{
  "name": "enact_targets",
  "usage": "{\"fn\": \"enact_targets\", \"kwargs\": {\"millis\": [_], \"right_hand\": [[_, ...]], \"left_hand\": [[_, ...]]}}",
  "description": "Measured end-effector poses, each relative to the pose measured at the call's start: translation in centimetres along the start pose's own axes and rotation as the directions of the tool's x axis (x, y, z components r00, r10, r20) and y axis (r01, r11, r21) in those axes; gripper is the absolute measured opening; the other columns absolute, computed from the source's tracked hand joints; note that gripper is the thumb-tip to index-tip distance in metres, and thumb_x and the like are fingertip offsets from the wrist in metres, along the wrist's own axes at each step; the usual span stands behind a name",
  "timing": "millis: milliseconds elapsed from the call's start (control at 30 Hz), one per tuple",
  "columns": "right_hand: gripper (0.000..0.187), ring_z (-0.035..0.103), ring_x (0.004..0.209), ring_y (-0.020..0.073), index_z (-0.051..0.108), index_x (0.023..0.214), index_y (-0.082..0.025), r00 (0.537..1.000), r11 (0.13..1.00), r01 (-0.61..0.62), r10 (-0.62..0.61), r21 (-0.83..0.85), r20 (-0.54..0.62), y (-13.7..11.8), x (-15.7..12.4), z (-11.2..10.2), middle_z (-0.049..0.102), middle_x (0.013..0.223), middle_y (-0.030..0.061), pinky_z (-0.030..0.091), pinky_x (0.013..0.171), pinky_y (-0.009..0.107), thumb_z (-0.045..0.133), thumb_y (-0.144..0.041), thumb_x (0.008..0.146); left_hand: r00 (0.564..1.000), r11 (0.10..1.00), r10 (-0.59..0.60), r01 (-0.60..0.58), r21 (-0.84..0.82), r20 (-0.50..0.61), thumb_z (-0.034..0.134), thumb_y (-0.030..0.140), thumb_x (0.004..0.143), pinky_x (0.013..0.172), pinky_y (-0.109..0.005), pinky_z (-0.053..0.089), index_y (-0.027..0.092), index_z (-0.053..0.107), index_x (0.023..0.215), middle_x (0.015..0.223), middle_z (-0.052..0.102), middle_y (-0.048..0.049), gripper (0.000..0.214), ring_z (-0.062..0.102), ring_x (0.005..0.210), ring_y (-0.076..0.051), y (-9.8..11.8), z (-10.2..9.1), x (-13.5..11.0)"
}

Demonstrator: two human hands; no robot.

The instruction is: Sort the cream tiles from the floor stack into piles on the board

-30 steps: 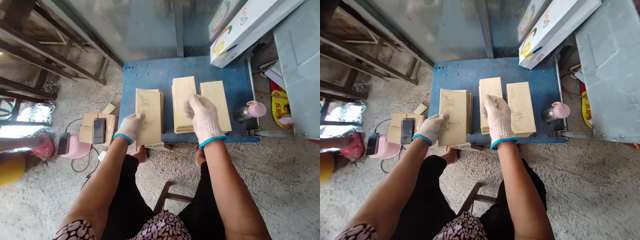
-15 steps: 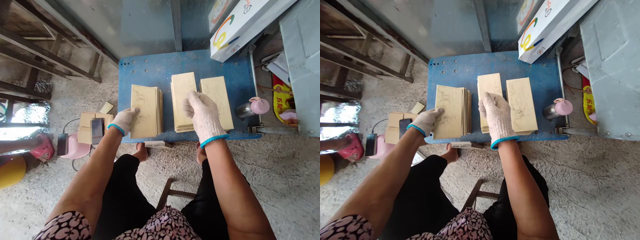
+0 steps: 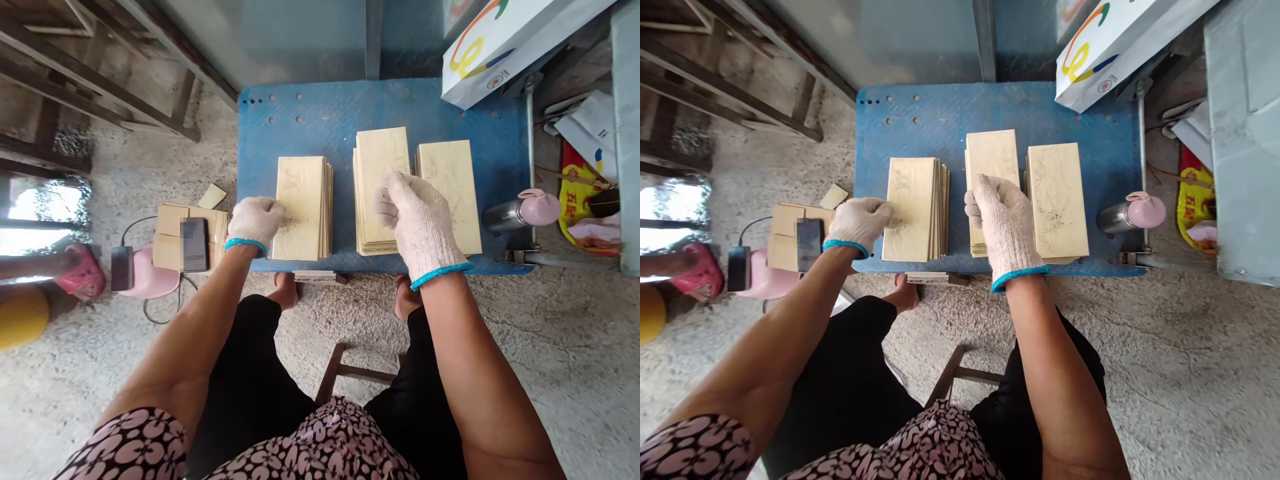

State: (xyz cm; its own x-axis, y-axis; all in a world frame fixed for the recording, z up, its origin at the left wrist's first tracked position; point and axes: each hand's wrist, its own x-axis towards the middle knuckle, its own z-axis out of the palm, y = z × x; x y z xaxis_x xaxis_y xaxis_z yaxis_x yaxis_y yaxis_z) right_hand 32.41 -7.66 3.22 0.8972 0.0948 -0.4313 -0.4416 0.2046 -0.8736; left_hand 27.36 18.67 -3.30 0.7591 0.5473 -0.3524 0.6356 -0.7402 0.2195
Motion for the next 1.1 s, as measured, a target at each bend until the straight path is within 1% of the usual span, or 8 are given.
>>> {"fn": "enact_targets", "kwargs": {"millis": [67,133,233,300,400,600,867,1100], "right_hand": [[0.036,0.061,0.062,0.0090,0.060,0.083,-0.020,1.000,1.000,0.003,-0.003,0.004,-0.004,0.1,0.1,-0.1,0.062,0.069,-0.0026,0.044,0.050,0.018,0.072,-0.054,0.080],[0.036,0.061,0.062,0.0095,0.060,0.083,-0.021,1.000,1.000,0.003,-0.003,-0.002,-0.007,0.1,0.1,-0.1,0.061,0.067,-0.0029,0.044,0.049,0.018,0.072,-0.055,0.080],[0.037,0.062,0.062,0.0097,0.060,0.083,-0.021,1.000,1.000,0.006,-0.006,-0.012,-0.012,0.1,0.1,-0.1,0.061,0.067,-0.0030,0.045,0.050,0.019,0.070,-0.056,0.081],[0.037,0.061,0.062,0.0096,0.060,0.082,-0.021,1.000,1.000,0.013,-0.013,-0.010,-0.008,0.1,0.0,-0.1,0.061,0.067,-0.0029,0.045,0.050,0.019,0.070,-0.056,0.081],[0.036,0.060,0.061,0.0093,0.060,0.079,-0.021,1.000,1.000,0.021,-0.021,0.004,-0.001,0.1,0.0,-0.2,0.061,0.067,-0.0025,0.044,0.051,0.019,0.072,-0.055,0.081],[0.032,0.059,0.061,0.0106,0.058,0.074,-0.021,1.000,1.000,0.000,0.000,0.003,0.009,-0.2,-0.1,-0.3,0.059,0.068,-0.0015,0.041,0.049,0.020,0.073,-0.048,0.083],[0.038,0.055,0.058,0.0099,0.058,0.072,-0.021,0.999,0.998,0.034,-0.034,0.050,0.012,-0.5,-0.6,-0.5,0.060,0.066,-0.0023,0.041,0.049,0.019,0.078,-0.053,0.077],[0.041,0.060,0.067,0.0150,0.055,0.073,-0.023,0.998,1.000,-0.004,0.004,0.005,0.062,-0.5,-0.3,-0.7,0.058,0.068,-0.0012,0.044,0.050,0.022,0.075,-0.058,0.079]], "left_hand": [[0.999,0.999,0.030,-0.030,0.011,-0.040,0.054,0.046,0.084,0.077,-0.040,0.049,0.020,0.069,0.085,0.082,0.065,-0.0113,0.030,0.063,0.091,-0.033,0.4,-0.4,-0.2],[0.995,0.999,0.029,-0.030,-0.011,-0.092,0.056,0.051,0.084,0.084,-0.045,0.049,0.018,0.068,0.101,0.099,0.065,-0.0154,0.039,0.060,0.102,-0.038,0.7,-0.3,-0.3],[0.996,0.996,-0.048,0.042,-0.085,-0.072,0.066,0.061,0.076,0.091,-0.053,0.046,0.015,0.053,0.134,0.123,0.057,-0.0222,0.075,0.054,0.115,-0.044,1.1,0.5,-0.6],[0.996,0.988,-0.093,0.092,-0.122,-0.006,0.074,0.064,0.067,0.095,-0.056,0.045,0.014,0.041,0.145,0.130,0.052,-0.0246,0.098,0.051,0.118,-0.047,1.5,1.6,-1.0],[0.996,0.985,-0.081,0.087,-0.149,0.046,0.082,0.060,0.058,0.100,-0.055,0.044,0.015,0.031,0.149,0.133,0.048,-0.0239,0.114,0.049,0.121,-0.045,2.6,3.4,-1.9],[0.996,0.994,-0.084,0.084,-0.065,0.006,0.087,0.054,0.048,0.107,-0.058,0.036,0.018,0.020,0.153,0.139,0.037,-0.0220,0.130,0.038,0.130,-0.047,4.1,5.9,-2.3],[0.986,0.988,-0.149,0.152,-0.030,0.079,0.086,0.047,0.049,0.105,-0.064,0.033,0.013,0.007,0.157,0.144,0.029,-0.0263,0.138,0.030,0.132,-0.052,4.9,6.1,-1.4],[0.969,0.973,-0.232,0.230,0.028,0.084,0.088,0.046,0.047,0.106,-0.061,0.034,0.013,0.000,0.159,0.147,0.025,-0.0272,0.147,0.030,0.134,-0.051,6.1,6.3,-1.5]]}}
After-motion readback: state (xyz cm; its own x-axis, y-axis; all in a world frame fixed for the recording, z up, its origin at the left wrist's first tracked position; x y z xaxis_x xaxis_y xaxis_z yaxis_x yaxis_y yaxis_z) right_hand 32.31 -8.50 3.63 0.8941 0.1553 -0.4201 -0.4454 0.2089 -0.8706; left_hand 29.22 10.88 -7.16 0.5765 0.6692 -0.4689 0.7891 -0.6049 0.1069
